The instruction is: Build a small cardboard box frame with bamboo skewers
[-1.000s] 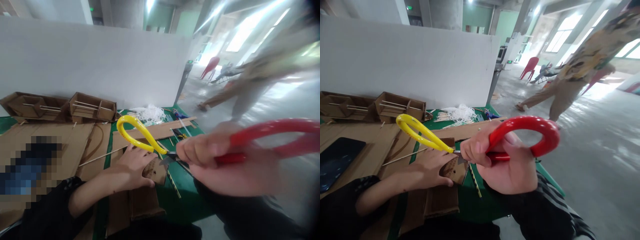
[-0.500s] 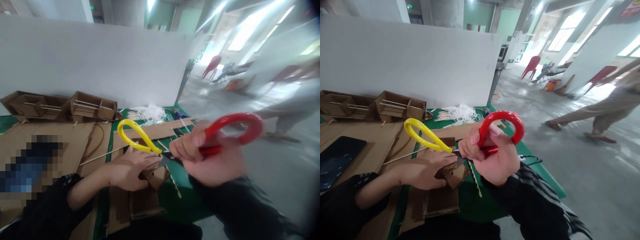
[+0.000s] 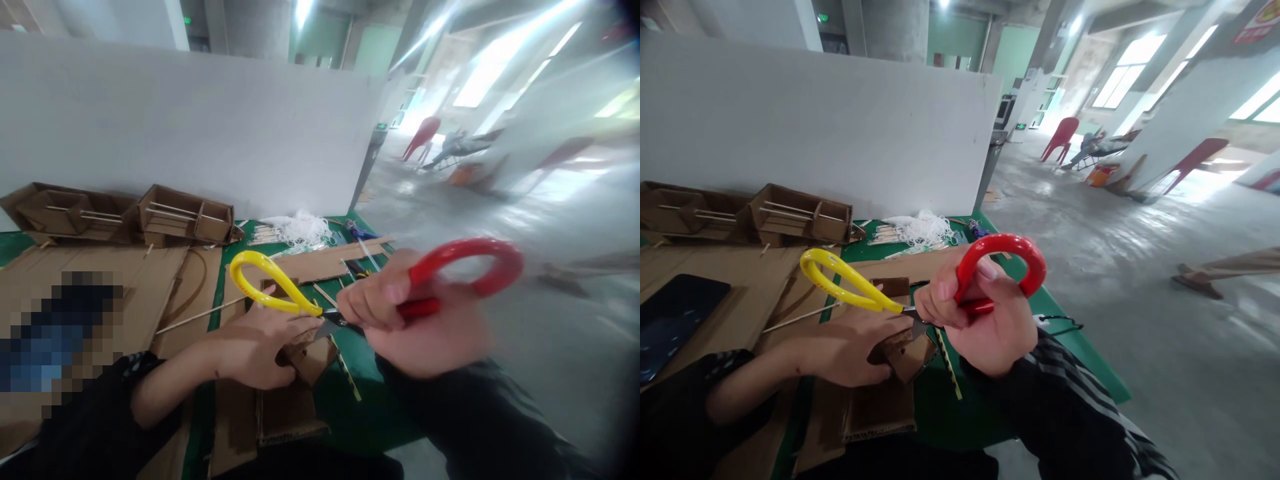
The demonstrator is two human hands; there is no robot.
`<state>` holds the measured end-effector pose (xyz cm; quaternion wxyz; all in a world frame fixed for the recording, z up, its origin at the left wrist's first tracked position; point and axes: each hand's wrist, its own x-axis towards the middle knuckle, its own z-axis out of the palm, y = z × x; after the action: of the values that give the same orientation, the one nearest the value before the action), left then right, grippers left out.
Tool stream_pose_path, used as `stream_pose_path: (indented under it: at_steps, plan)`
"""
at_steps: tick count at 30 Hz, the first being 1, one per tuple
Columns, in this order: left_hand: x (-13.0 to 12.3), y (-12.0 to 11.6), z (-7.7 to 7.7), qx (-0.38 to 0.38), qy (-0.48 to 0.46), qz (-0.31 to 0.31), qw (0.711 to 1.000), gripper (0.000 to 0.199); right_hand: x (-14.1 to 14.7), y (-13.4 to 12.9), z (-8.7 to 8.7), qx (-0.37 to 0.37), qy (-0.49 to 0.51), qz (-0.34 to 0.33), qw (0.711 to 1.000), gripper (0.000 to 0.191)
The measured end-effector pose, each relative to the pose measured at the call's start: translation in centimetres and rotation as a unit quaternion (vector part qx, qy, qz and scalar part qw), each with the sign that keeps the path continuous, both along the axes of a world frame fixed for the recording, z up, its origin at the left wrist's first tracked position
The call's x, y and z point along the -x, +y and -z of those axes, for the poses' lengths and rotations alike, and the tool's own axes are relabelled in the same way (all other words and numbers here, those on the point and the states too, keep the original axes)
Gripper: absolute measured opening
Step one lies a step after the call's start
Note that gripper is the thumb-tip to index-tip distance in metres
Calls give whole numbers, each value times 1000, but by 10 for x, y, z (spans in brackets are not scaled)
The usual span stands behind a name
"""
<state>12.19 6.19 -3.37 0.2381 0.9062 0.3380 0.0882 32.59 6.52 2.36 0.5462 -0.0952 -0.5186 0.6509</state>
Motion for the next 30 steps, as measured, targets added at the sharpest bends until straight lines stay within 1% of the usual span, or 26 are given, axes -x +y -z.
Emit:
stream_pose_path:
  at_steps: [4,7,11,16,18,20,24,26,30]
  plan:
    - [0,0,-1,7,-5,1,1000,67,1,0,0,3,4,-7,1000,43]
    - [-1,0,-1,21,-3,-2,1000,66,1,-2,2,7,0,-10,1000,40]
    - [-2,1,0,29,1,2,1000,58,1,-4,2,24,-3,0,1000,37]
    - [-1,0,1,30,2,-8,1000,68,1,-3,-2,44,-9,-8,999,35]
    - [-1,0,0,30,5,-11,999,67,1,-3,-3,52,-16,-7,998,33]
    - [-2,0,-1,32,8,-8,999,62,1,-4,-3,53,-21,-10,998,31]
    - [-4,0,-5,45,21,3,999,42,0,-5,1,47,-27,-21,998,32]
    - [-5,0,-6,45,22,4,999,39,0,-5,3,46,-25,-21,998,32]
    - [-4,0,-6,47,10,0,999,41,1,-4,4,42,-18,-18,999,31]
